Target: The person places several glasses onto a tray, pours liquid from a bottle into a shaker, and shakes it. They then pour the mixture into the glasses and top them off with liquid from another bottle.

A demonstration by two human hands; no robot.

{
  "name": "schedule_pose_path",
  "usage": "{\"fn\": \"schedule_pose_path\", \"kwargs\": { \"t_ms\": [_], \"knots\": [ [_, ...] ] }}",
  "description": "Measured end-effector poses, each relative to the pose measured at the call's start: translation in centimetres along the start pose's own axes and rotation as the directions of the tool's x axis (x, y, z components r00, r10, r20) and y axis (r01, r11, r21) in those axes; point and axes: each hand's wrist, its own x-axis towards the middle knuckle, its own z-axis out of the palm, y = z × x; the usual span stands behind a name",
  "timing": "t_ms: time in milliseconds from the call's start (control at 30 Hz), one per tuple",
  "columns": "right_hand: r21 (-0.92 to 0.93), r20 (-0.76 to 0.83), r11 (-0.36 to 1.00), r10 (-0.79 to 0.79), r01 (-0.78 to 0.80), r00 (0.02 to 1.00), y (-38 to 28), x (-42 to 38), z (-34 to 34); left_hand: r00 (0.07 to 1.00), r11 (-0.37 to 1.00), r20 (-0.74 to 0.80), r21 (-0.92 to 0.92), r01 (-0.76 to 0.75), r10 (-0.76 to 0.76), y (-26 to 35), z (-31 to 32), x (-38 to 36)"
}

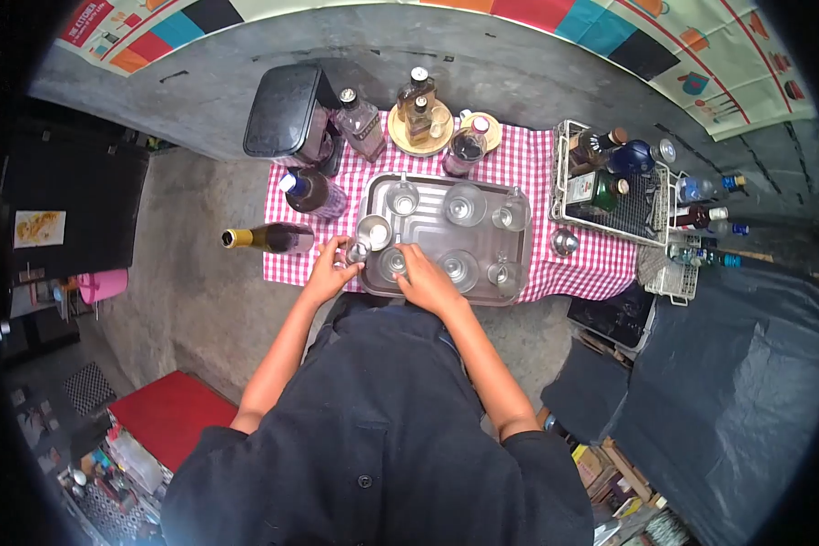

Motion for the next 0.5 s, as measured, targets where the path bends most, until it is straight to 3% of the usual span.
{"fn": "schedule_pose_path", "kwargs": {
  "t_ms": [233, 400, 500],
  "knots": [
    [0.016, 0.112, 0.998, -0.056, 0.055, 0.992, 0.9, 0.1, -1.2, 0.991, 0.958, -0.119, 0.271, 0.093, -0.062, 0.8, 1.9, 0.7],
    [0.037, 0.155, 0.995, -0.100, 0.096, 0.983, 1.7, 0.1, -1.7, 0.977, 0.968, -0.162, 0.183, 0.170, -0.141, 0.5, 2.7, 1.2],
    [0.028, 0.159, 0.989, -0.146, 0.143, 0.976, 2.1, 0.0, -1.8, 0.975, 0.932, -0.207, 0.333, 0.146, -0.079, 0.9, 3.0, 1.5]
  ]
}}
